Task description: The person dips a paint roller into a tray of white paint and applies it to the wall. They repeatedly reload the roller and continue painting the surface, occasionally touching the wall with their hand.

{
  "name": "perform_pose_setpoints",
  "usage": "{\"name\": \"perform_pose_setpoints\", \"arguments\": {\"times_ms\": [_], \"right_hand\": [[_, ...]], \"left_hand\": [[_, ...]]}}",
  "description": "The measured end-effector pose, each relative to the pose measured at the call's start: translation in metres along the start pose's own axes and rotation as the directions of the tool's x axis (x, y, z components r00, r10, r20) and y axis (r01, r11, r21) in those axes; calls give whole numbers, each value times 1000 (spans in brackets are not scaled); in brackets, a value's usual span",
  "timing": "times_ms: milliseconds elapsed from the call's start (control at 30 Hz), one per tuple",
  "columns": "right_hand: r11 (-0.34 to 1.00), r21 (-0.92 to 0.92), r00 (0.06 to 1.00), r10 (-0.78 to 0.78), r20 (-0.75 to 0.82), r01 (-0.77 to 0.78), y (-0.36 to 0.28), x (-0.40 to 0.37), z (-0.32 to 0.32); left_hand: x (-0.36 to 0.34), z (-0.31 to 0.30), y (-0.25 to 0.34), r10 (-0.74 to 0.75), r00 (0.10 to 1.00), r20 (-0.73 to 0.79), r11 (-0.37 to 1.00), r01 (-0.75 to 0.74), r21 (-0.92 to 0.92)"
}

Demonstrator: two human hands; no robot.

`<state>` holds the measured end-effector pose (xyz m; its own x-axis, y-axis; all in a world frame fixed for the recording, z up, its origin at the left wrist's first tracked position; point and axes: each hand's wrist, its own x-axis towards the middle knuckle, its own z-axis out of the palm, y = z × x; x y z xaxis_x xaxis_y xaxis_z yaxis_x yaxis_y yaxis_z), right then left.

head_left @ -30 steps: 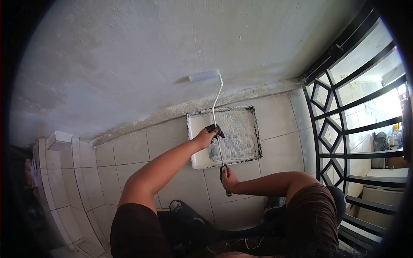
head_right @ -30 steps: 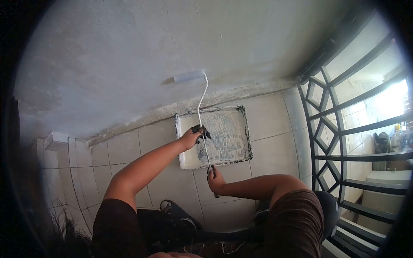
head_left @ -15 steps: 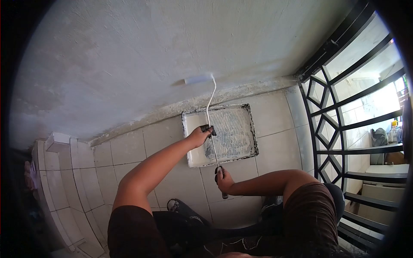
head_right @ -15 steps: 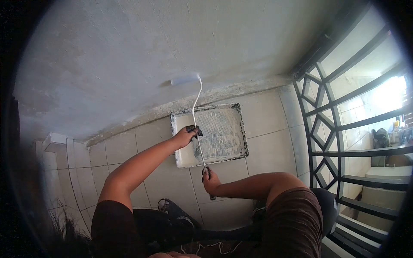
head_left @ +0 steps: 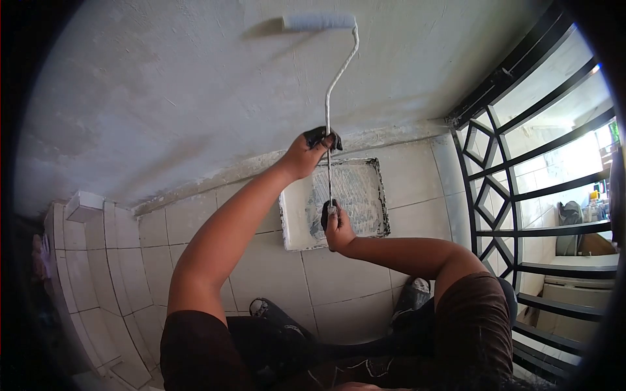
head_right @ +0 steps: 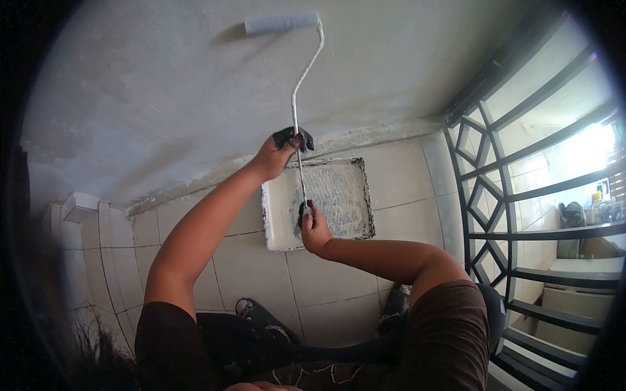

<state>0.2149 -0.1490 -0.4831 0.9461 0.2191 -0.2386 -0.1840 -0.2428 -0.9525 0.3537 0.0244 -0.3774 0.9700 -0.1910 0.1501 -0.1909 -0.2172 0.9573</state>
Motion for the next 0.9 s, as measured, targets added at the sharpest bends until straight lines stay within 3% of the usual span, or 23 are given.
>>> {"name": "perform_pose_setpoints", "arguments": {"times_ms": [67, 167, 233, 267, 333, 433, 533, 633, 733, 800, 900], "right_hand": [[997, -63, 999, 36, 19, -35, 13, -14, -7], [989, -102, 992, 116, 59, -109, 57, -46, -16], [981, -79, 979, 184, 90, -177, 69, -70, -19], [962, -78, 956, 269, 116, -261, 75, -78, -20], [904, -84, 888, 427, 169, -419, 76, -87, -21], [745, 51, 734, 639, 230, -665, 54, -94, -18], [683, -25, 647, 702, 298, -730, 43, -92, -18], [709, -54, 672, 688, 276, -703, 49, -93, -17], [854, -94, 834, 520, 184, -512, 66, -95, -14], [885, -116, 869, 464, 171, -450, 74, -95, -16], [931, -70, 914, 366, 175, -359, 78, -83, -17]], "left_hand": [[-16, 12, -13, -72, 997, -17, 996, 73, 59], [-43, 31, -38, -355, 930, 97, 927, 338, 162], [-61, 45, -62, -394, 905, 159, 917, 376, 133], [-72, 55, -91, -396, 906, 149, 918, 385, 99], [-82, 61, -103, -548, 818, 178, 835, 521, 174], [-88, 65, -113, -703, 695, 155, 704, 648, 290], [-92, 68, -122, -758, 643, 109, 641, 705, 305], [-95, 68, -128, -755, 647, 105, 646, 708, 287], [-95, 67, -126, -714, 689, 122, 694, 674, 254], [-95, 65, -124, -679, 717, 156, 734, 654, 185], [-89, 61, -124, -539, 823, 179, 842, 534, 81]]}}
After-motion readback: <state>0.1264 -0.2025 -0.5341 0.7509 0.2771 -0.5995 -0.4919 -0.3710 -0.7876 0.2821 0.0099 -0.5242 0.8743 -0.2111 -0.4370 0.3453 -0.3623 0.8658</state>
